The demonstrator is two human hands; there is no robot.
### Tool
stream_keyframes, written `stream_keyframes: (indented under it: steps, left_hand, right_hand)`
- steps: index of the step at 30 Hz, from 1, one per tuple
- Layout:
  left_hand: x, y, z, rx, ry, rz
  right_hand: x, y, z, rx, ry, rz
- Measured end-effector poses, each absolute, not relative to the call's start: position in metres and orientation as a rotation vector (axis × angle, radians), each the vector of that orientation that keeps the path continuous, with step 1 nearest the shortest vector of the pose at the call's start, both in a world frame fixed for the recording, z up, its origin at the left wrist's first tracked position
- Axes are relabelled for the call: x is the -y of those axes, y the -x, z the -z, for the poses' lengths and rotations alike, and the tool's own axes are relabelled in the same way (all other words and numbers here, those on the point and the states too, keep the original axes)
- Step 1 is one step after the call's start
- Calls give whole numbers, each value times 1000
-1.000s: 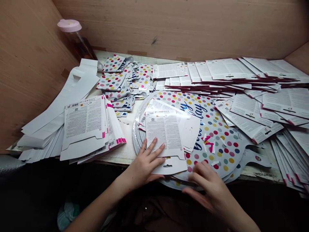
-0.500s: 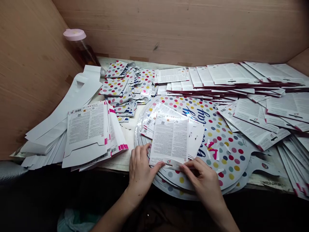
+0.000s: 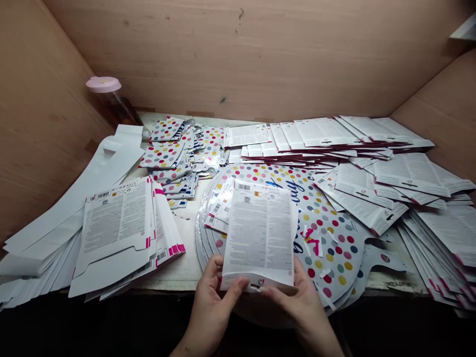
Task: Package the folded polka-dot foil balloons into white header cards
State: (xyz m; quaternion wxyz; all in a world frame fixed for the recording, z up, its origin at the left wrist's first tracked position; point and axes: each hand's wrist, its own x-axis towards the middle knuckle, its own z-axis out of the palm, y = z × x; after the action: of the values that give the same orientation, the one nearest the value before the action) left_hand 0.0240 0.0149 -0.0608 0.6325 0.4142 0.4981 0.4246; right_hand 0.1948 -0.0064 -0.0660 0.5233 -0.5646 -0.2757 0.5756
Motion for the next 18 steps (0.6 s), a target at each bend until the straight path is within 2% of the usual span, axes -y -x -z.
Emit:
stream_keyframes:
  steps: [3,9,12,14,18]
  left_hand:
    - [-23,-36,65,-1141,-876,-960]
    - [-45,-38,68,-1083,-917,-974]
    - [-73,-34,66,-1423,-1364,-991]
    - [-96,-38,66,-1789,-1761,-870]
    - [-134,-50,68,-2095,-2001,-554]
  right_hand:
    - [2,-178,73,502,1318,-1426]
    - [-24,-218,49,778,1376,-1216]
    - [-88,-268,16,933,1499,-874]
    - [-145,-306,-4,951,1586,-664]
    - [-233,-355,-28,957,1693,-500]
